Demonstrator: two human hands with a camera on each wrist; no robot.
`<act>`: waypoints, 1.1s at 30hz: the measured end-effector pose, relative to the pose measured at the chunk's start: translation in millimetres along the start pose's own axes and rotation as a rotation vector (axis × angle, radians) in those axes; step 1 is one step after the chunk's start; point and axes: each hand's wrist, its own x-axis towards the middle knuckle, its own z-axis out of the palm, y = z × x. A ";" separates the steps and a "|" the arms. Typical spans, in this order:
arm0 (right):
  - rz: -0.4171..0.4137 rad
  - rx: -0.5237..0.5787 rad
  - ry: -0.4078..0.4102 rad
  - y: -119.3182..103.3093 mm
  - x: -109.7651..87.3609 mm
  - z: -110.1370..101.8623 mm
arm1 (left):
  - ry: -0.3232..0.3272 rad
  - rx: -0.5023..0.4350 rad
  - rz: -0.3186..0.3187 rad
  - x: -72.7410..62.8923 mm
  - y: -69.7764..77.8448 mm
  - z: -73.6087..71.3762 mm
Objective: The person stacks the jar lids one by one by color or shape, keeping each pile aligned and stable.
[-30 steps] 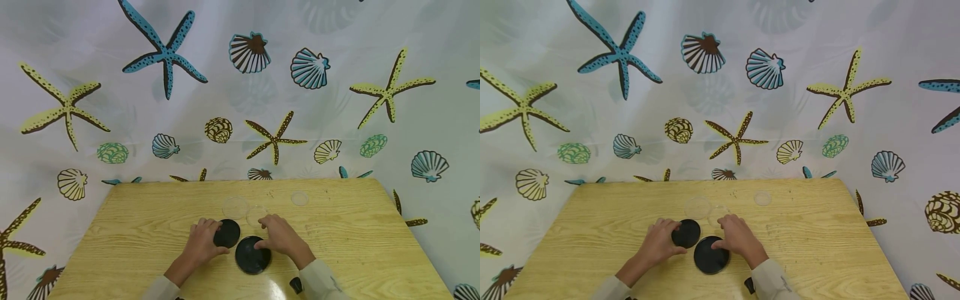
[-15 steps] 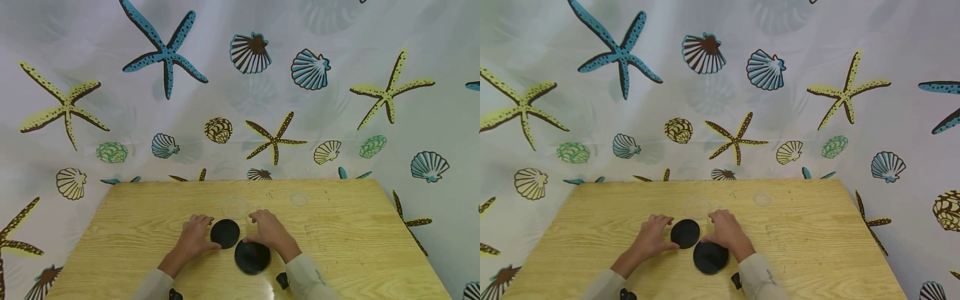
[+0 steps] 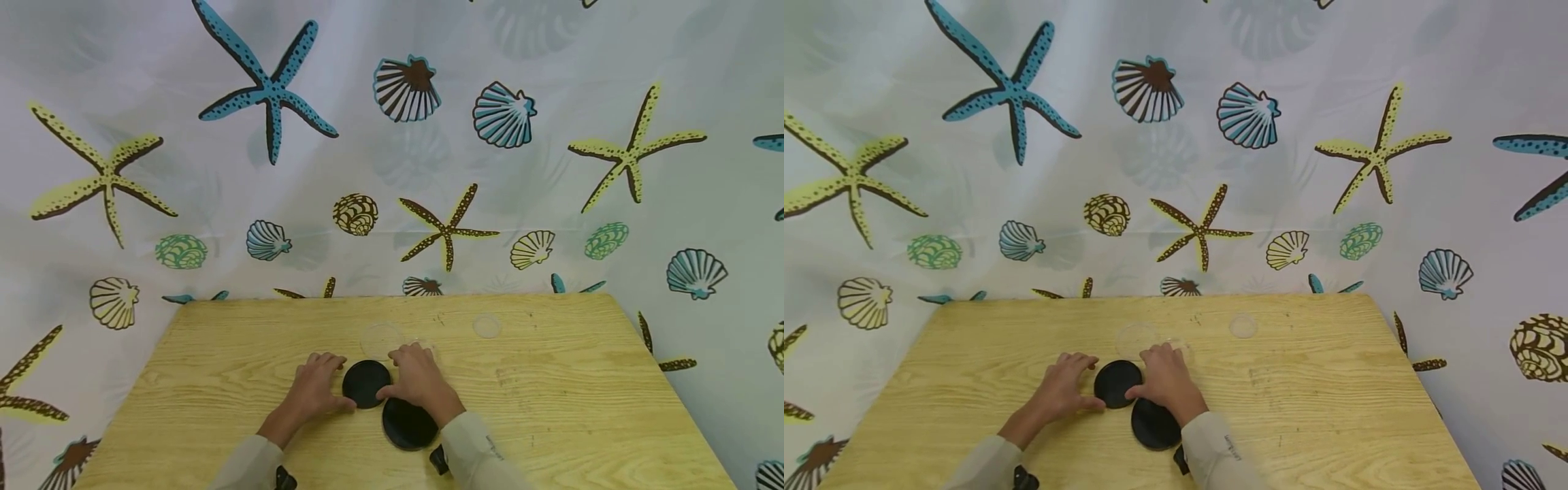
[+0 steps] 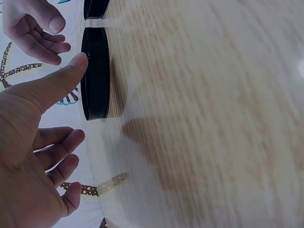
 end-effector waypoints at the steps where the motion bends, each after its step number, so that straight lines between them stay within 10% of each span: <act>1: 0.004 -0.016 -0.003 -1.2 0.5 1.5 | -0.003 -0.002 -0.001 0.5 -1.0 1.2; 33: 0.052 -0.043 -0.075 -8.1 7.5 19.3 | -0.066 -0.031 -0.034 3.6 -0.8 12.9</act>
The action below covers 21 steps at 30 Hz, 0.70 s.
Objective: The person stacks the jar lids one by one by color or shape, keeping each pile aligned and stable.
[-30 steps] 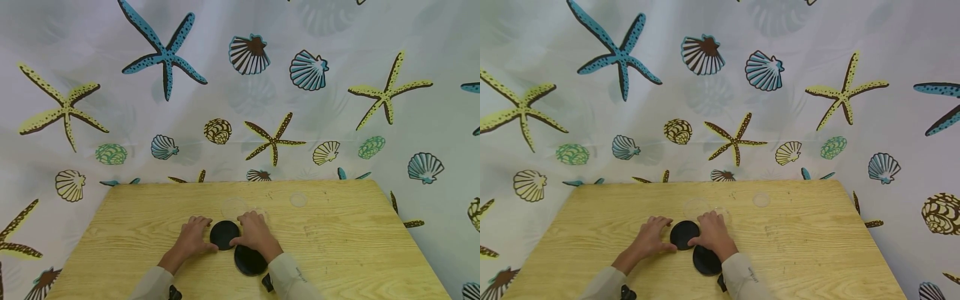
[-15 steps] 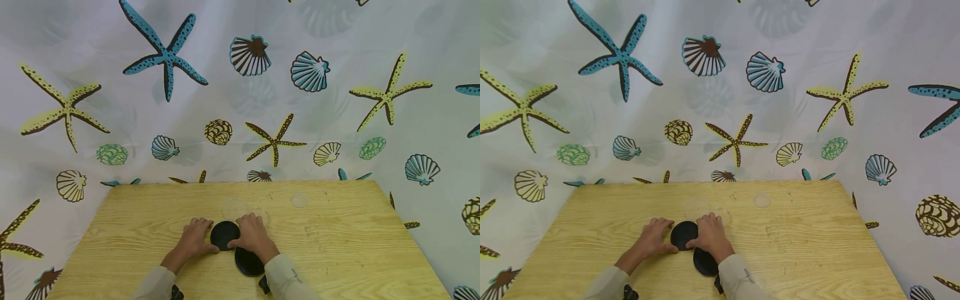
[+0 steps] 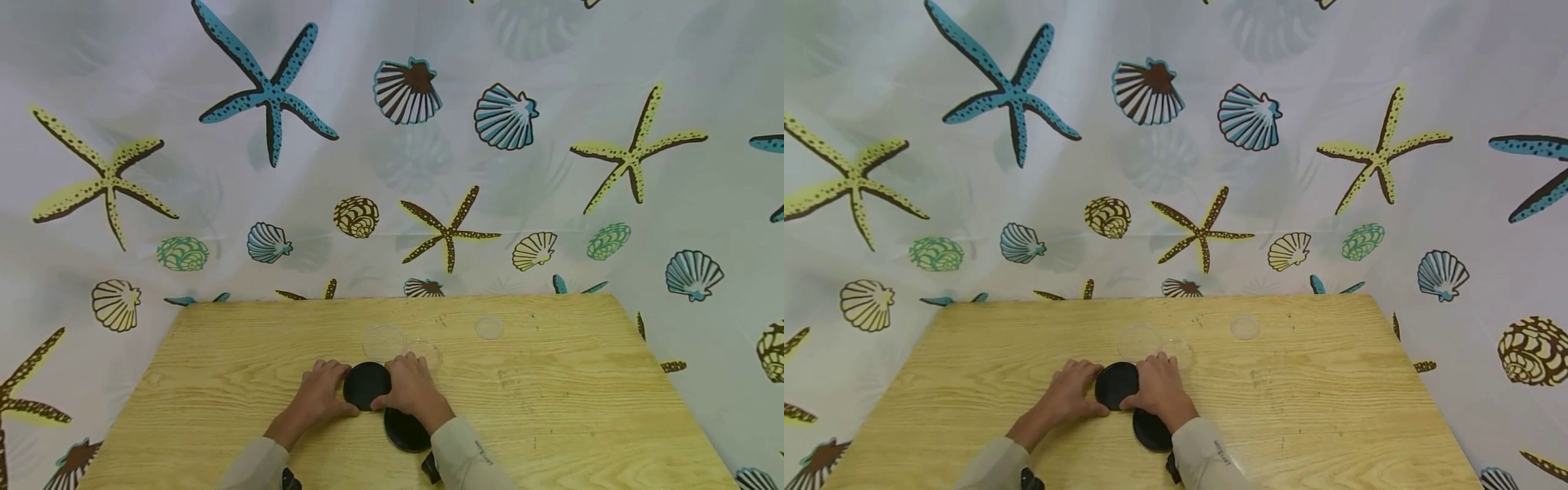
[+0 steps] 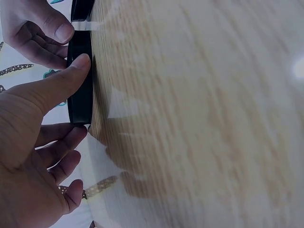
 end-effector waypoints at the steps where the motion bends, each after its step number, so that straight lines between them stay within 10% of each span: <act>1: -0.001 0.001 -0.001 -0.3 -0.1 0.3 | -0.001 -0.002 0.000 0.0 0.0 0.0; 21: -0.037 -0.020 0.008 -2.8 -3.8 -10.0 | -0.002 -0.018 0.012 0.0 0.2 -8.3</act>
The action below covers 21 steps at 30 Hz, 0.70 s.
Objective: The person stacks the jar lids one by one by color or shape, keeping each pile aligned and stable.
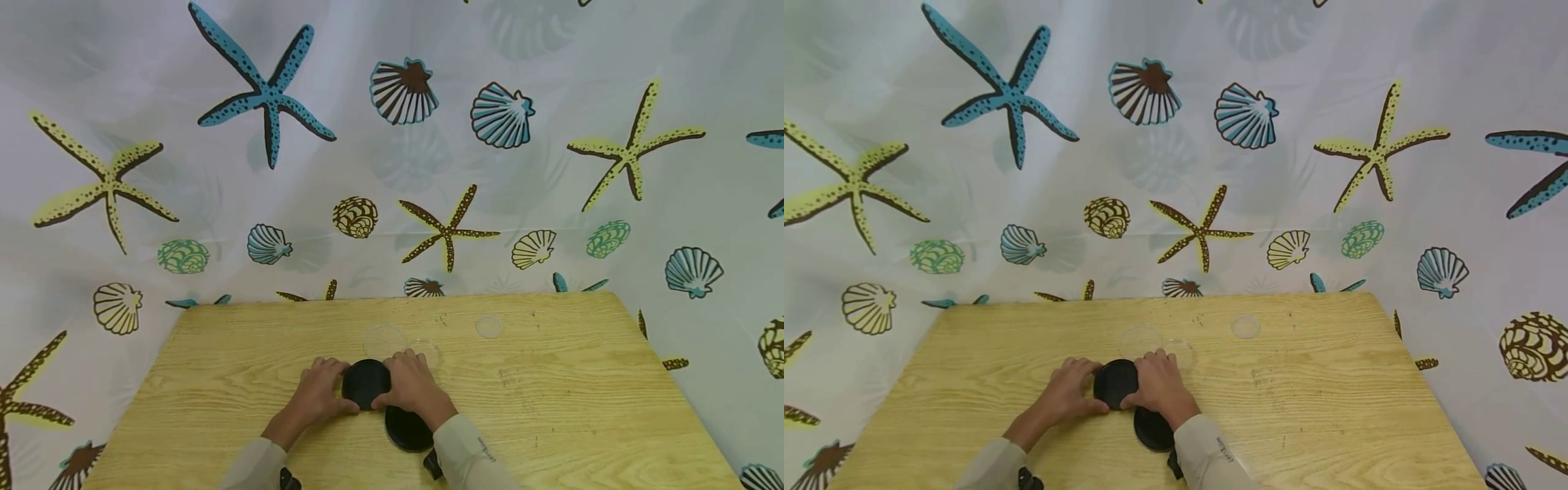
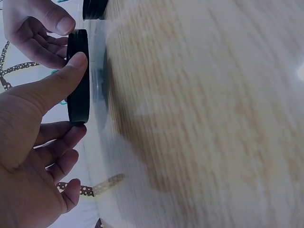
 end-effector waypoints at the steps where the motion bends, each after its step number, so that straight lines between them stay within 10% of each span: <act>1: -0.003 0.004 -0.003 0.1 -0.2 -0.6 | 0.003 -0.001 0.000 -0.3 0.2 -0.6; 21: -0.073 0.075 0.064 19.1 -10.5 -19.7 | 0.057 -0.044 0.041 -4.0 25.7 -15.7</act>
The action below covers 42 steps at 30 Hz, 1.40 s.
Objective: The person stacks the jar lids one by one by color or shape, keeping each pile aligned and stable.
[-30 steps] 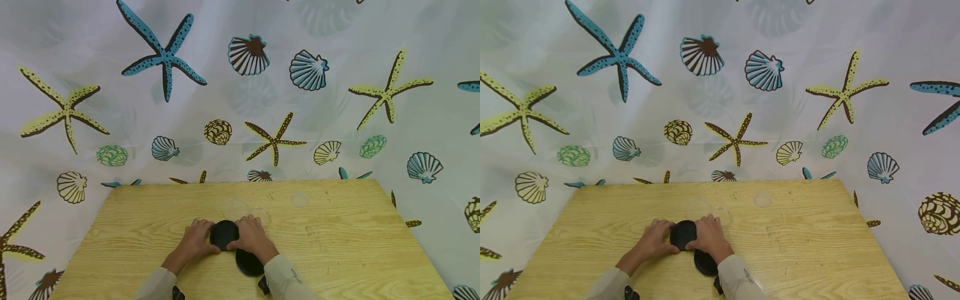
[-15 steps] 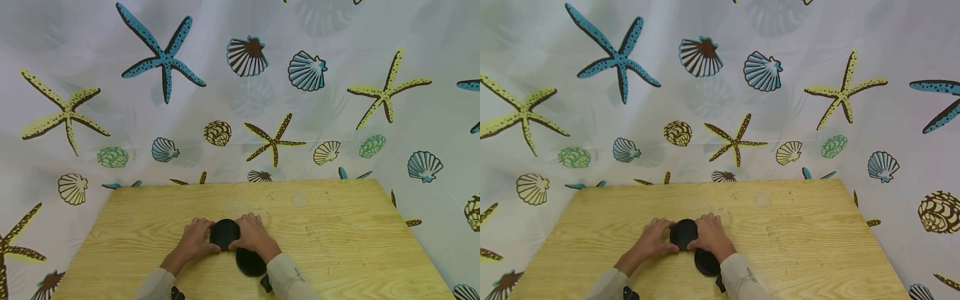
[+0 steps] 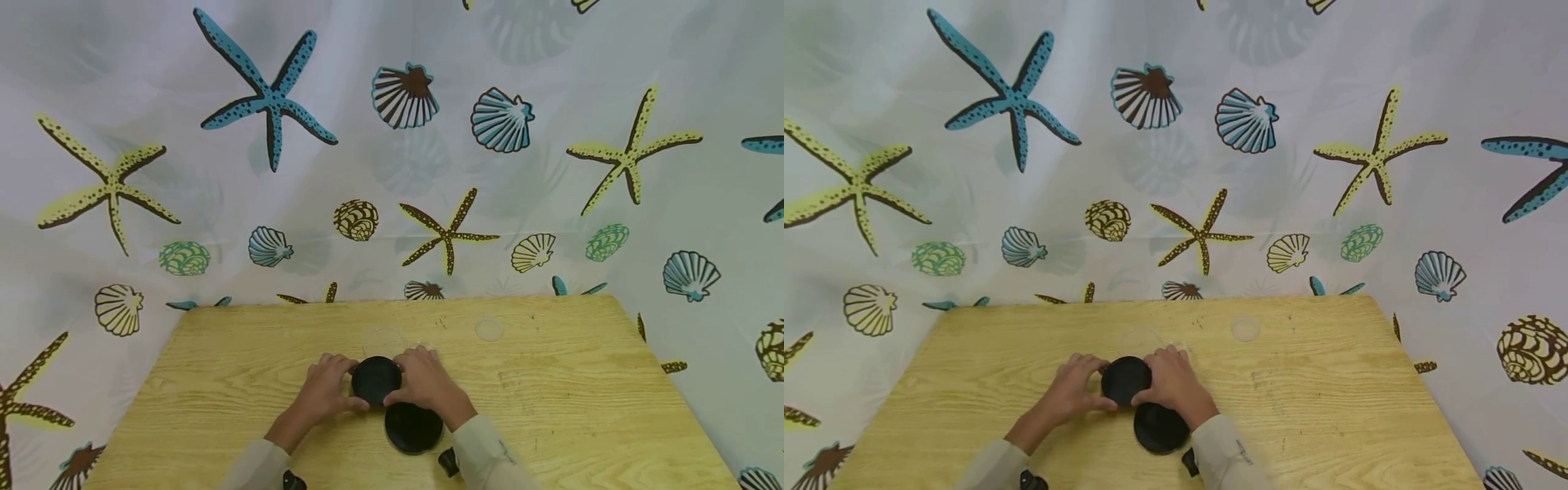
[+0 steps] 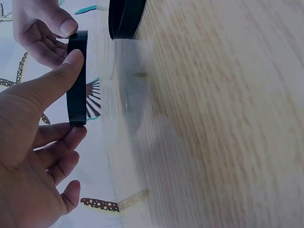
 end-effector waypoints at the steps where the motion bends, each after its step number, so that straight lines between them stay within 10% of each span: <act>1: -0.002 0.009 -0.001 1.2 -1.2 -0.9 | -0.001 0.000 0.003 0.0 1.0 0.0; 42: -0.006 0.071 -0.055 25.9 -51.0 -19.0 | -0.101 -0.034 0.091 -7.1 35.5 18.6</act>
